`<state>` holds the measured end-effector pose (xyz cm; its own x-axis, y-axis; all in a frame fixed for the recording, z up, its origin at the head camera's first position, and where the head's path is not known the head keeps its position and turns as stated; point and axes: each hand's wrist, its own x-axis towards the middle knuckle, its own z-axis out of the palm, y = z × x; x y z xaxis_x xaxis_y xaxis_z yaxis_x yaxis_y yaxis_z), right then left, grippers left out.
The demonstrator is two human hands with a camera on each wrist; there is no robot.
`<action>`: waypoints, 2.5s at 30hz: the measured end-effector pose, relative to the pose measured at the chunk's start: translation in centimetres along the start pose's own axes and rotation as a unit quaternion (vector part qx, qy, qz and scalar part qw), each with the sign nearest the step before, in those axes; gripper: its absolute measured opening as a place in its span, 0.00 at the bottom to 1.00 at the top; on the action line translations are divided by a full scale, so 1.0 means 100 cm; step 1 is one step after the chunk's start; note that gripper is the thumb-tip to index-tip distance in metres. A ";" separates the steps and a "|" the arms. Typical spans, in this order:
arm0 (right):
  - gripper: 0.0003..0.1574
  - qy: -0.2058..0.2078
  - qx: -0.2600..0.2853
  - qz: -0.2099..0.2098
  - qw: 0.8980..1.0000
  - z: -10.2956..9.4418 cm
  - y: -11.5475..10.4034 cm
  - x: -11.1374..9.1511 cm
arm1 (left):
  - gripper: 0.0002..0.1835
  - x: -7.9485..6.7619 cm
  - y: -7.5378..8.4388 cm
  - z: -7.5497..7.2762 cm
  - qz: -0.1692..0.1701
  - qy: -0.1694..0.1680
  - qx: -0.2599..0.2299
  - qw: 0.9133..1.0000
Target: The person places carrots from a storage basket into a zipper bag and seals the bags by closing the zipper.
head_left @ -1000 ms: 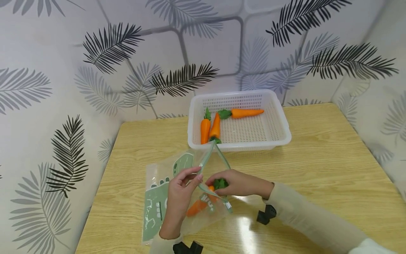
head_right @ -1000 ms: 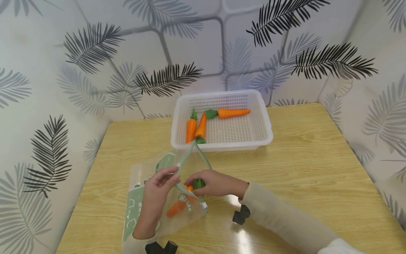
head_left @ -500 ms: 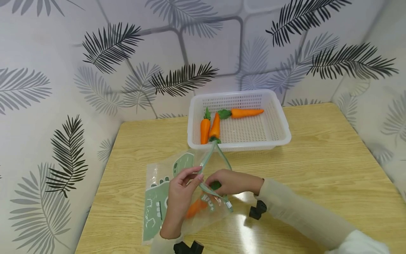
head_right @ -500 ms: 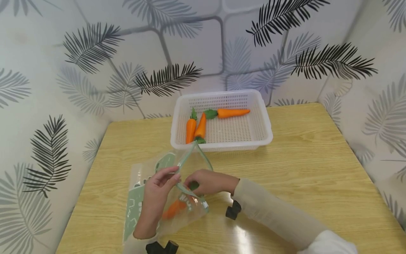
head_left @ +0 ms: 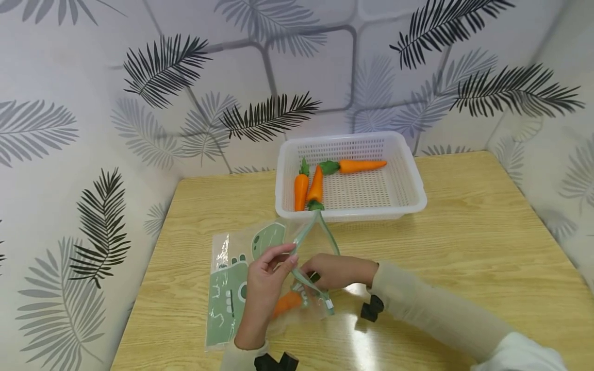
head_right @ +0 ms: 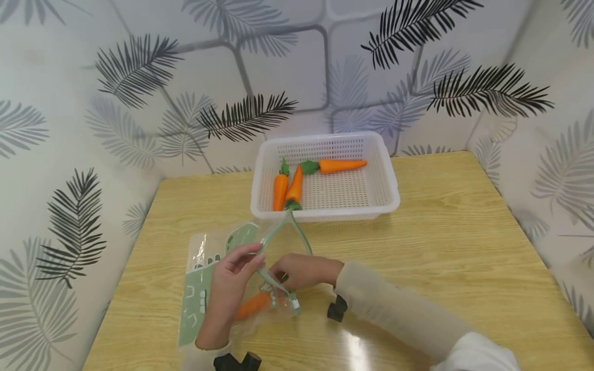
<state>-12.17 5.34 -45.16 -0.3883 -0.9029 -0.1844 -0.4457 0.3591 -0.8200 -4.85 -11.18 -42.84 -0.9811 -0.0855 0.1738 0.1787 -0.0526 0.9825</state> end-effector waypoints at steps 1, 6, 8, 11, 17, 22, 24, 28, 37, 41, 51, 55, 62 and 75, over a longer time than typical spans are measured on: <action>0.07 0.002 0.000 0.001 1.000 0.000 0.000 -0.001 | 0.13 0.000 0.000 0.000 0.001 0.001 0.002 1.000; 0.07 0.026 -0.003 -0.011 1.000 0.001 0.002 -0.005 | 0.13 -0.001 0.000 -0.001 0.004 -0.002 0.010 1.000; 0.09 0.040 -0.004 -0.021 0.999 0.001 0.004 -0.008 | 0.13 -0.001 0.000 -0.002 0.003 -0.003 0.011 1.000; 0.11 0.059 -0.008 -0.026 0.998 0.002 0.007 -0.012 | 0.13 -0.002 -0.001 -0.003 0.000 -0.006 0.001 1.000; 0.14 0.086 -0.022 -0.026 0.996 -0.001 0.006 -0.022 | 0.13 -0.002 -0.002 -0.004 -0.006 -0.006 -0.016 1.000; 0.16 0.101 -0.020 -0.019 0.994 -0.007 0.004 -0.031 | 0.13 -0.003 -0.001 -0.004 -0.013 -0.002 -0.018 1.000; 0.16 0.106 -0.014 -0.016 0.994 -0.010 0.002 -0.036 | 0.13 -0.003 -0.001 -0.004 -0.015 -0.002 -0.019 1.000; 0.16 0.118 -0.005 -0.022 0.993 -0.022 -0.001 -0.046 | 0.13 -0.003 -0.001 -0.005 -0.017 -0.004 -0.019 1.000; 0.16 0.175 0.035 -0.031 0.983 -0.067 0.000 -0.073 | 0.14 -0.003 -0.001 -0.006 -0.016 -0.005 -0.019 1.000; 0.15 0.191 0.053 -0.029 0.980 -0.089 0.000 -0.081 | 0.14 -0.004 -0.002 -0.006 -0.020 -0.004 -0.019 1.000; 0.13 0.225 0.079 -0.012 0.971 -0.127 -0.002 -0.084 | 0.14 -0.004 -0.001 -0.008 -0.020 -0.002 -0.017 1.000; 0.14 0.221 0.076 -0.005 0.972 -0.134 -0.002 -0.080 | 0.14 -0.003 -0.001 -0.007 -0.014 -0.004 -0.021 1.000; 0.16 0.248 0.096 0.007 0.964 -0.152 -0.001 -0.076 | 0.14 -0.002 -0.001 -0.006 -0.009 -0.005 -0.025 1.000; 0.15 0.314 -0.040 0.081 0.945 -0.202 -0.011 -0.067 | 0.14 -0.003 0.000 -0.007 -0.013 -0.005 -0.023 1.000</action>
<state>-25.41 15.77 -32.10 -0.8482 -0.5243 0.0747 -0.3891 0.5212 -0.7596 -4.52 -11.88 -42.94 -0.9862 -0.0735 0.1487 0.1557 -0.1013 0.9826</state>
